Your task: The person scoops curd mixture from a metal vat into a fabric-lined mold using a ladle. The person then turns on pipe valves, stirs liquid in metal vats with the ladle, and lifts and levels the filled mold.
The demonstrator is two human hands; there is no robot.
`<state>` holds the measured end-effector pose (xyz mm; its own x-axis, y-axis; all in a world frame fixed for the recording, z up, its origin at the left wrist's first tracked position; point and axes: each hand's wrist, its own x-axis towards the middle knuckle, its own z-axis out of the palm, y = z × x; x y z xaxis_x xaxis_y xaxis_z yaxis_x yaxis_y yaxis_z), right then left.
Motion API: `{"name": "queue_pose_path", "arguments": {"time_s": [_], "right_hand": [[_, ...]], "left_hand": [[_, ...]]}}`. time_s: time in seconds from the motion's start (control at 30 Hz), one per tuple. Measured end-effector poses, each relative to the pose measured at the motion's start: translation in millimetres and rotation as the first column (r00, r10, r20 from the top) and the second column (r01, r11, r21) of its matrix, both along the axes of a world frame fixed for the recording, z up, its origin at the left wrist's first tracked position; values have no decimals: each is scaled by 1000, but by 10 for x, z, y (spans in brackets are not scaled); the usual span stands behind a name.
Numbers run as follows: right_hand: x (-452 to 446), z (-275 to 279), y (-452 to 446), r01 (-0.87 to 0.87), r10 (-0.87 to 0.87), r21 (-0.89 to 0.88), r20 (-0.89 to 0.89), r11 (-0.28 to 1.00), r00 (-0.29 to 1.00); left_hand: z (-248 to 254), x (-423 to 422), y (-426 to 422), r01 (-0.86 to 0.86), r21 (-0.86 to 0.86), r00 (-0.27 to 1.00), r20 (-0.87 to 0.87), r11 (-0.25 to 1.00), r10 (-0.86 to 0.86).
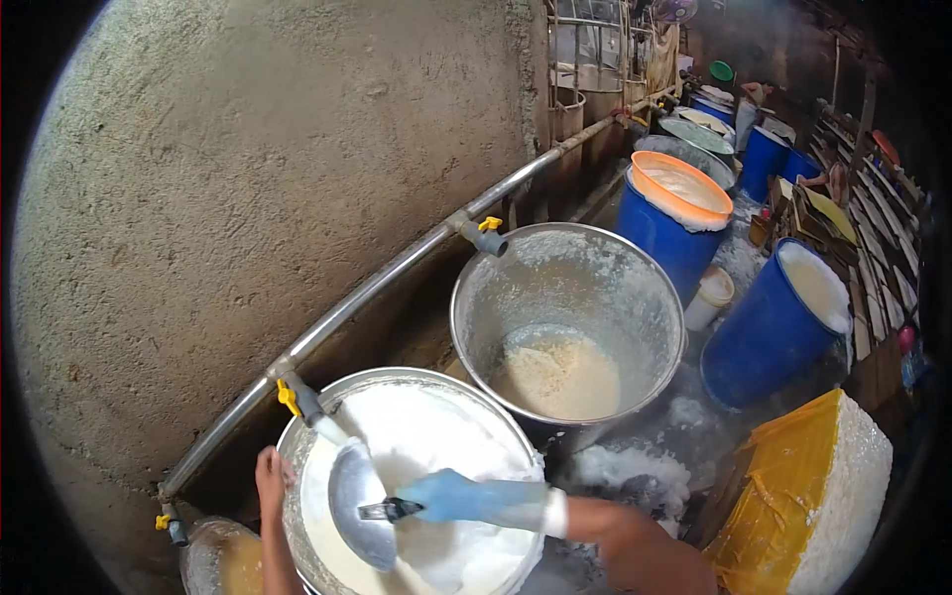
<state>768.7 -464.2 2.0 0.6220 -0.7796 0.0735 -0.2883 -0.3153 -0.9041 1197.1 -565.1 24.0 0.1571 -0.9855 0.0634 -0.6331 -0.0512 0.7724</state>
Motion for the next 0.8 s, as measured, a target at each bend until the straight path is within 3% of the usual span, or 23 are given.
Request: {"name": "queue_pose_path", "arguments": {"time_s": [0.07,0.13,0.17,0.27,0.37,0.47,0.53,0.7,0.8], "right_hand": [[473,-254,-298,-30,34,-101,37,994,999],[777,-445,-566,-32,39,-88,82,996,996],[893,-506,-683,-26,33,-71,104,997,994],[1246,-1074,-1156,36,-103,219,303,975,947],[898,-1338,-1457,281,-283,52,27,958,959],[490,-1308,-1379,452,-481,-173,-413,875,773],[262,-1324,-1205,538,-544,-160,-465,827,698],[-157,-746,-181,649,-572,-108,-596,753,564],[-264,-805,449,701,-667,-166,-516,694,538]], "left_hand": [[46,-7,816,-94,78,988,-118,993,103],[-20,183,1590,-79,88,992,-95,993,88],[-84,267,1981,-152,114,975,-146,982,168],[-277,432,2984,-340,204,892,-241,918,384],[-538,409,3622,-407,323,830,-259,854,494],[-801,442,4143,-402,430,802,-261,808,538],[-993,490,4485,-378,498,790,-267,781,552],[-1556,669,5298,-284,641,771,-290,714,567],[-1935,843,5747,-213,705,764,-311,676,566]]}}
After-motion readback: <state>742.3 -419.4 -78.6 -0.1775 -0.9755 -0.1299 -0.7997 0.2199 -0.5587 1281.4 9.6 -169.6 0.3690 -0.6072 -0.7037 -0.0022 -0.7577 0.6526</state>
